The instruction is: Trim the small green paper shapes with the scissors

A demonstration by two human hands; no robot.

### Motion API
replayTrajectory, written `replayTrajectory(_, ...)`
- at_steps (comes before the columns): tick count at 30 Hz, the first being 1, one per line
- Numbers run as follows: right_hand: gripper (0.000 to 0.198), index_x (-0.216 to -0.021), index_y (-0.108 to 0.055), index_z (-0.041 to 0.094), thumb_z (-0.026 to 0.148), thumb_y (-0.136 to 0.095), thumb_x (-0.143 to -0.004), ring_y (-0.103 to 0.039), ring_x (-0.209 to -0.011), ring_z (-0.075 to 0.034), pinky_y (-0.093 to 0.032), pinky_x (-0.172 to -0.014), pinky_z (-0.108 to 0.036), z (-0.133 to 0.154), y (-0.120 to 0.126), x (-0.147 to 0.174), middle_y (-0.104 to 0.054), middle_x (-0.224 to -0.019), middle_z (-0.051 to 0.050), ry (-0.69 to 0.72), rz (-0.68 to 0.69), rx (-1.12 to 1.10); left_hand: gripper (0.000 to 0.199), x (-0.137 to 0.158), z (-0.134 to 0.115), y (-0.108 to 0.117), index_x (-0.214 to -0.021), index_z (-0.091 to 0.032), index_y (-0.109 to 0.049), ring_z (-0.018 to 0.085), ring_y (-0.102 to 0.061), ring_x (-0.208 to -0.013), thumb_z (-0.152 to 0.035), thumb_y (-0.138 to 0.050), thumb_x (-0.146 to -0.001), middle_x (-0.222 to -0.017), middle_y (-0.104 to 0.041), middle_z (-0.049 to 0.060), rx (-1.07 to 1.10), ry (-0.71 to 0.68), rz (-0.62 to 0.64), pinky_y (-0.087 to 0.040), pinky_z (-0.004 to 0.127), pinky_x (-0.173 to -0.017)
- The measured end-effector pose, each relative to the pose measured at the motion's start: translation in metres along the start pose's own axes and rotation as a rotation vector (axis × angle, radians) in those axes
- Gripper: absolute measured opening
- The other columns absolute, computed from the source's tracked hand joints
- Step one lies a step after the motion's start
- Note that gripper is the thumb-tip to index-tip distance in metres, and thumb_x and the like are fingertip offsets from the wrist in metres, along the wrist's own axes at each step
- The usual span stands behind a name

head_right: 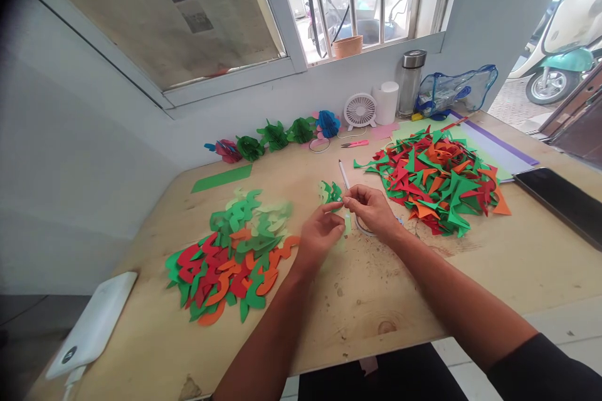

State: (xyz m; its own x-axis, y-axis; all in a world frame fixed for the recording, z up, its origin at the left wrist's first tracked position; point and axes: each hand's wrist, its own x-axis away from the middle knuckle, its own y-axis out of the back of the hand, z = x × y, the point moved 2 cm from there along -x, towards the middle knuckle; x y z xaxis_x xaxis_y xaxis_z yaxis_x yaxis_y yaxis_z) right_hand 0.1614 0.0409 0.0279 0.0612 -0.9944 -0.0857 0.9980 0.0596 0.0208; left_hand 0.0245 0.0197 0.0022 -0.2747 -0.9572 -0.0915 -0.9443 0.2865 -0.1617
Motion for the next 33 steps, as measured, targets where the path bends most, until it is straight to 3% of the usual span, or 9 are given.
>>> replayTrajectory(4,0.03,-0.069,-0.056,0.018,0.047,-0.065,-0.072,-0.04,-0.054,-0.01,-0.032,-0.051,-0.025,0.0,0.002,-0.001,-0.048,-0.059,0.003,0.013,-0.052,-0.016,0.044,-0.001,0.0,0.001,-0.113,-0.016,-0.055,0.008,-0.052,-0.057,-0.017,-0.063,-0.069,-0.065,-0.057,-0.003,0.025,0.022,-0.062,-0.04,0.019,-0.057)
replayTrajectory(8,0.03,-0.072,-0.056,0.019,0.046,-0.066,-0.072,-0.04,-0.054,-0.01,-0.033,-0.05,-0.024,-0.004,0.008,-0.004,-0.049,-0.06,0.002,-0.007,-0.115,-0.083,0.045,-0.002,-0.003,0.006,-0.111,-0.016,-0.057,0.007,-0.053,-0.056,-0.019,-0.066,-0.067,-0.066,-0.06,-0.002,0.027,0.041,-0.279,-0.04,0.018,-0.055)
replayTrajectory(14,0.024,-0.073,-0.06,0.019,0.042,-0.066,-0.074,-0.049,-0.068,-0.013,-0.038,-0.06,-0.025,-0.003,-0.001,0.001,-0.058,-0.075,-0.001,-0.027,0.108,-0.045,0.042,0.0,-0.014,0.011,-0.108,-0.015,-0.057,0.009,-0.056,-0.059,-0.019,-0.067,-0.068,-0.07,-0.065,0.001,-0.01,0.009,-0.506,-0.043,0.018,-0.054)
replayTrajectory(20,0.023,-0.072,-0.06,0.018,0.04,-0.063,-0.077,-0.051,-0.075,-0.015,-0.041,-0.065,-0.027,-0.006,-0.009,0.004,-0.059,-0.079,-0.003,0.047,0.25,0.045,0.03,0.001,-0.017,0.011,-0.095,-0.012,-0.061,0.011,-0.06,-0.061,-0.021,-0.068,-0.068,-0.073,-0.068,0.005,-0.046,-0.017,-0.525,-0.046,0.021,-0.057)
replayTrajectory(28,0.026,-0.07,-0.063,0.017,0.041,-0.061,-0.077,-0.042,-0.057,-0.011,-0.033,-0.051,-0.025,-0.005,-0.011,0.005,-0.055,-0.064,0.0,0.045,0.183,0.189,0.043,0.001,-0.008,0.011,-0.109,-0.014,-0.058,0.012,-0.063,-0.067,-0.022,-0.069,-0.068,-0.08,-0.069,0.005,-0.055,-0.025,-0.477,-0.048,0.021,-0.059)
replayTrajectory(33,0.024,-0.07,-0.064,0.017,0.039,-0.061,-0.076,-0.045,-0.06,-0.012,-0.035,-0.051,-0.024,-0.006,-0.01,0.005,-0.057,-0.064,-0.001,0.064,0.116,0.192,0.043,0.001,-0.009,0.008,-0.109,-0.015,-0.059,0.011,-0.06,-0.061,-0.025,-0.07,-0.068,-0.077,-0.069,0.003,0.012,0.002,-0.47,-0.047,0.021,-0.055)
